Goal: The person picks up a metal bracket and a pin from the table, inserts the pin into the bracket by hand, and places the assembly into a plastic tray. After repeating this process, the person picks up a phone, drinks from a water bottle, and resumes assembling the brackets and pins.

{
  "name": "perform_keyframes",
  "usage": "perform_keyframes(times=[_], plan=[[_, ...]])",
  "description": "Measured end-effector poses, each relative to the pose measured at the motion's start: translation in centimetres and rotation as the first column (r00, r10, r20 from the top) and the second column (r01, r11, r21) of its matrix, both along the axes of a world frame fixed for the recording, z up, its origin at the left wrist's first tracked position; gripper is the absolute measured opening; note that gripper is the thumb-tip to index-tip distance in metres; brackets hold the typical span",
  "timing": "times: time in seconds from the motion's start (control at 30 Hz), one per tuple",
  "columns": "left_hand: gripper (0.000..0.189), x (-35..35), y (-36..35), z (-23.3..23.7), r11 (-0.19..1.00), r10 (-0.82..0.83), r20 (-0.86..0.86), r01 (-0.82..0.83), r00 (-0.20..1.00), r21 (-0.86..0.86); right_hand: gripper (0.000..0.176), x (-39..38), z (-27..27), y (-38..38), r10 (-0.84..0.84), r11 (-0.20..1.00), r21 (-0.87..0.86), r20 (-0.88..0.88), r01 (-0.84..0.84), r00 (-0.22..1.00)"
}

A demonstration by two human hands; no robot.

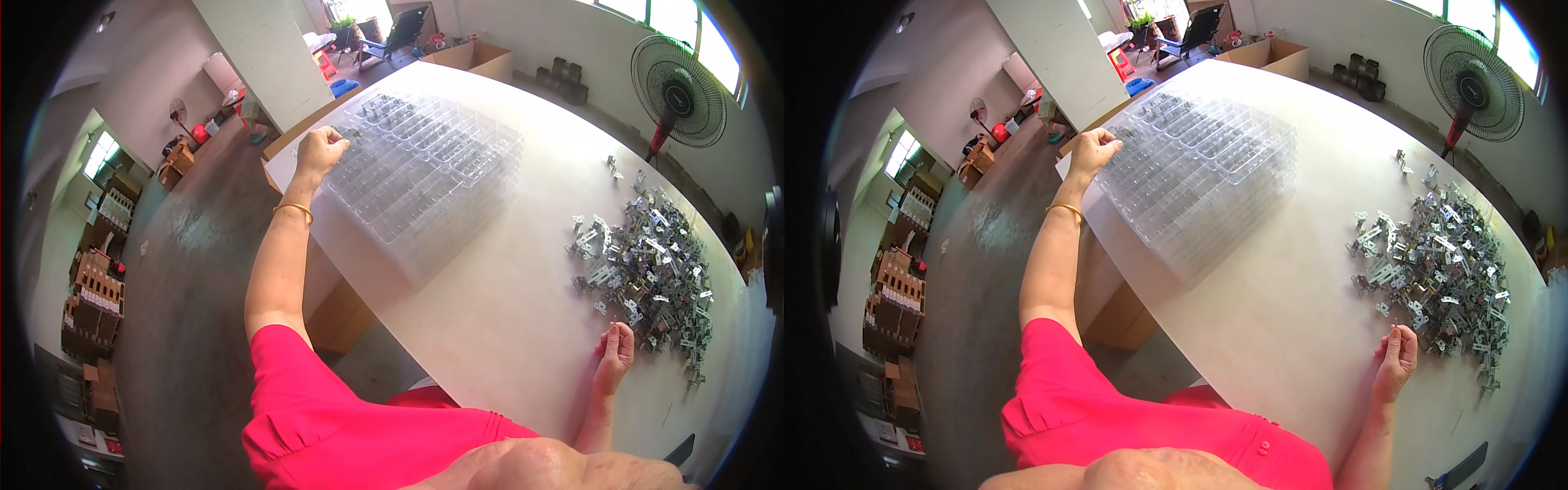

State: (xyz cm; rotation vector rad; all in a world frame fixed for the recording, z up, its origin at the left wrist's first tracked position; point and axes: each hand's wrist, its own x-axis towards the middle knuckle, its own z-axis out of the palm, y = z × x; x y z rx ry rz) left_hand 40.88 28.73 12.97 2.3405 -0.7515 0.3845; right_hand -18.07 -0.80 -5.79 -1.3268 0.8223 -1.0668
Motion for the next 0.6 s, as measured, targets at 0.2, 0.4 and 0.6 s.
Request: perform_keyframes(times=[0.2,0.4,0.6], plan=[[0.022,-0.3,-0.4,0.0,0.995,-0.031,-0.032,0.034,0.999,0.09,0.01,0.0,-0.3,-0.1,-0.001,1.0,0.011,0.001,0.001,1.0],[0.024,0.5,-0.5,-0.3,0.985,-0.019,-0.117,0.038,0.993,0.166,0.008,-0.1,-0.3,-0.1,-0.006,1.0,0.02,-0.003,0.006,1.0],[0.025,-0.1,-0.7,0.1,0.973,-0.004,-0.077,0.022,0.997,0.229,0.008,-0.1,0.0,-0.1,-0.006,0.999,0.031,-0.023,0.007,1.0]])
